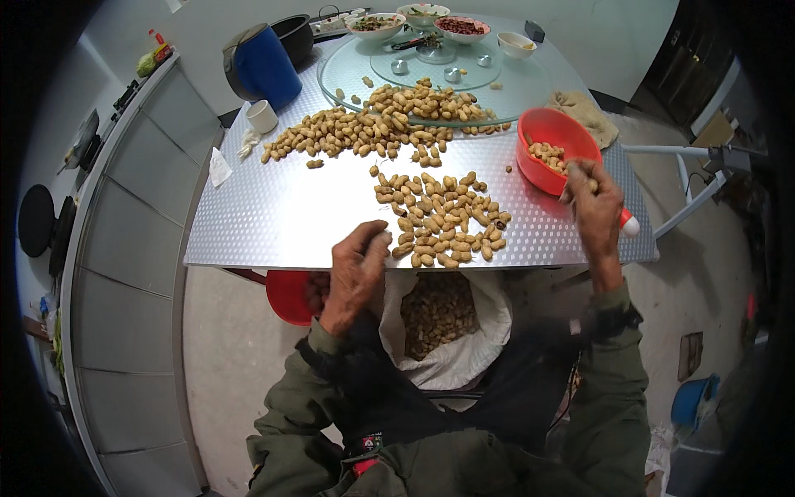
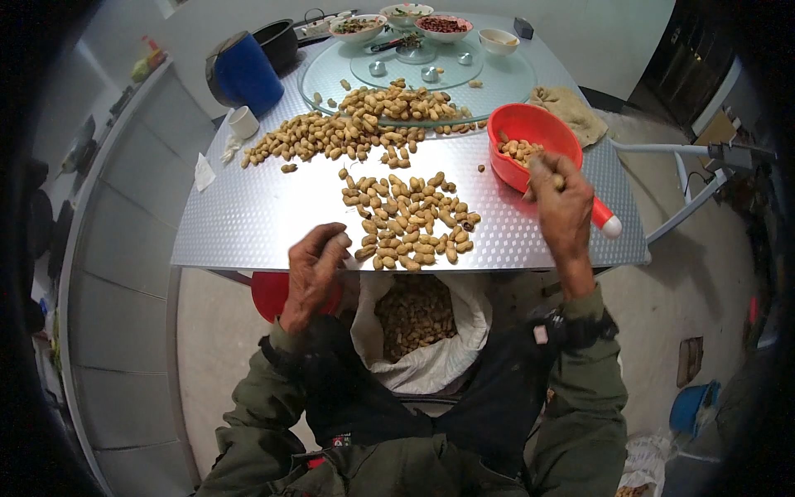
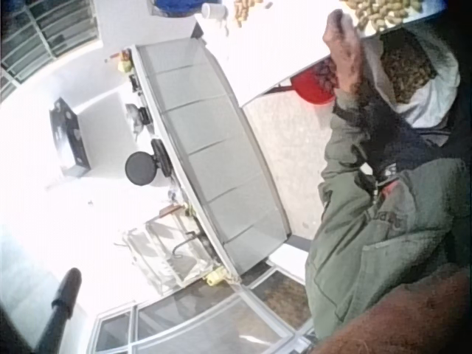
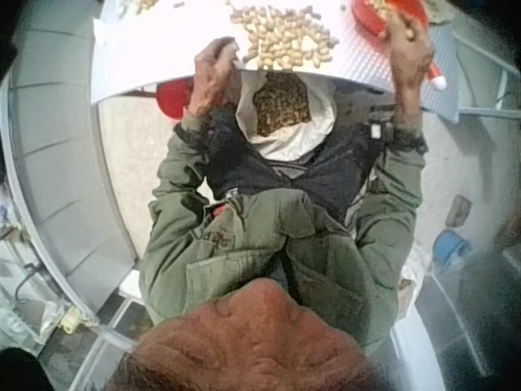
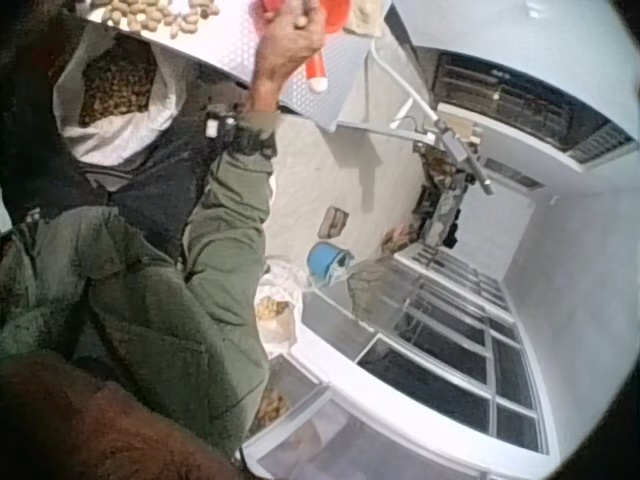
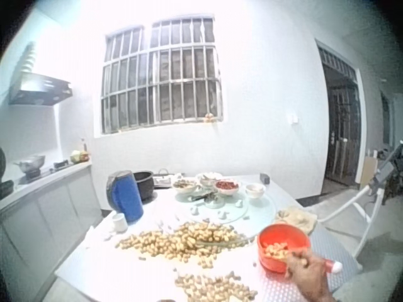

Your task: The person sits at a metal table and shells peanuts by hand, cracking the shells and dropping the kernels into a white sack between their legs. They repeatedly pick up peanuts from the table, crack them, and transfer the kernels, occasionally using a red scoop to move peanuts.

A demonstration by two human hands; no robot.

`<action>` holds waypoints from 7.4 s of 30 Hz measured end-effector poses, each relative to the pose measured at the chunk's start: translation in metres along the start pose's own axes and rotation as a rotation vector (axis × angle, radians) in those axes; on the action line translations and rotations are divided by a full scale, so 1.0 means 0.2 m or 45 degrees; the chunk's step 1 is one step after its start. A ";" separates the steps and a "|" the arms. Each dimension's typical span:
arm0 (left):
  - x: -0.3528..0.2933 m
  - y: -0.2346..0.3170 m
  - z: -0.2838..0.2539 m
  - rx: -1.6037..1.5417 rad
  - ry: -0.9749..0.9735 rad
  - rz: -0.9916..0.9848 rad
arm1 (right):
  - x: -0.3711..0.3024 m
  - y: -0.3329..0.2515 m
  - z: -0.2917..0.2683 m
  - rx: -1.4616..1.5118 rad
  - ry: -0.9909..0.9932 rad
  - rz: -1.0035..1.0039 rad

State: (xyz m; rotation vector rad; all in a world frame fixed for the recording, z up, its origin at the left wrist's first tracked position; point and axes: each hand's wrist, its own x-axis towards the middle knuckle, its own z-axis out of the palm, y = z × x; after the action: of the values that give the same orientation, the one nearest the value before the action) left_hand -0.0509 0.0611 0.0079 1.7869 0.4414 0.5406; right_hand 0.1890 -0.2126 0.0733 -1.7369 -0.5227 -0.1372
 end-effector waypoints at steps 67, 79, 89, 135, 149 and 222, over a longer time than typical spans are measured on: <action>0.22 -0.26 -0.08 0.253 0.241 0.405 | -0.44 0.02 0.39 1.234 -0.849 0.956; 0.23 -0.29 -0.08 0.223 0.240 0.393 | -0.45 0.05 0.39 0.958 -0.699 0.879; 0.23 -0.28 -0.08 0.249 0.243 0.413 | -0.46 0.03 0.38 0.514 -0.671 0.536; 0.23 -0.29 -0.07 0.262 0.255 0.425 | -0.50 0.09 0.38 0.867 -0.374 0.628; 0.22 -0.28 -0.06 0.231 0.269 0.409 | -0.54 0.09 0.38 0.955 -0.355 0.691; 0.02 -0.10 0.34 0.263 -0.259 0.455 | -0.61 0.10 0.49 0.174 -0.558 0.045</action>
State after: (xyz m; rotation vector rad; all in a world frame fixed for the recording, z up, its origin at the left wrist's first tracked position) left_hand -0.0103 0.0150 -0.0270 2.1127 0.0349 0.5666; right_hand 0.0701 -0.1557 -0.0123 -1.6434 -0.7992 0.3055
